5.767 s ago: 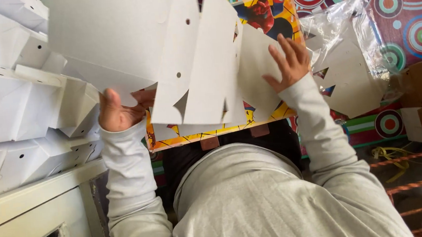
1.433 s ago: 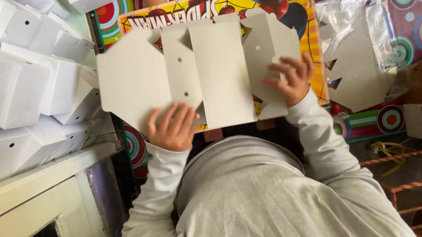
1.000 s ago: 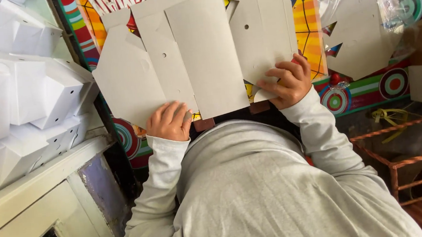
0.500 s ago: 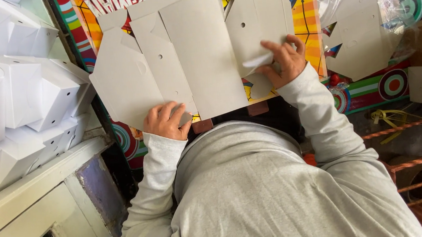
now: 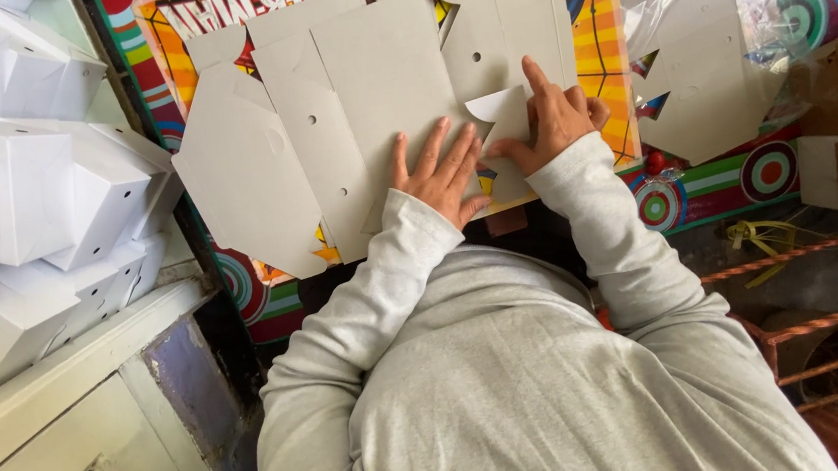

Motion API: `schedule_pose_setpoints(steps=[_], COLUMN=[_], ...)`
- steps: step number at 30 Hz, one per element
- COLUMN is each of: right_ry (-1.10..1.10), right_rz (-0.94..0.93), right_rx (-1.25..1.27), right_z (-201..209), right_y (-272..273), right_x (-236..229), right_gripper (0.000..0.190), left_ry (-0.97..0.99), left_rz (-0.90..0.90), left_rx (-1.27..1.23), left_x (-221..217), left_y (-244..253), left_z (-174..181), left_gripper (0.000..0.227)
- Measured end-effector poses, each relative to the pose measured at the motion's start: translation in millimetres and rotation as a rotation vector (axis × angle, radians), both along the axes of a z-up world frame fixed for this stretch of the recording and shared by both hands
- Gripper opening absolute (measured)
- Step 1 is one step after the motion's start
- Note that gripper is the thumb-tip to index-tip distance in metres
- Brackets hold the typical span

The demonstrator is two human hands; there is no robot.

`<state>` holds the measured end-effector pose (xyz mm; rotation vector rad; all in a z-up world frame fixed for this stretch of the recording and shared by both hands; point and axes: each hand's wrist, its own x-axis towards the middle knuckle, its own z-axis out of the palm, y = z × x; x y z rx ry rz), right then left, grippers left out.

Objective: The person folds a flat white cardboard sheet into a small box by creasing pre-scored lines, tucking flaps, and securing tabs. The finished box is placed on a stack of similar boxes to the left.

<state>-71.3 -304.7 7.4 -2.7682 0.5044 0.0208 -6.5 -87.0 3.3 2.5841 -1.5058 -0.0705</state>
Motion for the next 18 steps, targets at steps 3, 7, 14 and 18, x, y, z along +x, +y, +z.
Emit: schedule_pose_setpoints(steps=[3, 7, 14, 18], right_ry=[0.000, -0.053, -0.334, -0.366], right_rz=[-0.014, -0.002, 0.062, 0.106], right_rx=[0.110, 0.198, 0.372, 0.492], right_z=[-0.9, 5.1, -13.4, -3.0], right_y=[-11.3, -21.9, -21.4, -20.5], right_x=[-5.7, -1.4, -15.7, -25.8], right_gripper=[0.104, 0.084, 0.084, 0.049], left_ry=[0.022, 0.069, 0.182, 0.120], left_rz=[0.021, 0.019, -0.009, -0.028], left_rx=[0.062, 0.183, -0.171, -0.280], left_x=[1.3, 10.4, 8.3, 9.1], left_y=[7.9, 32.0, 92.3, 95.9], left_z=[1.7, 13.2, 5.7, -6.9], left_gripper=[0.076, 0.093, 0.091, 0.081])
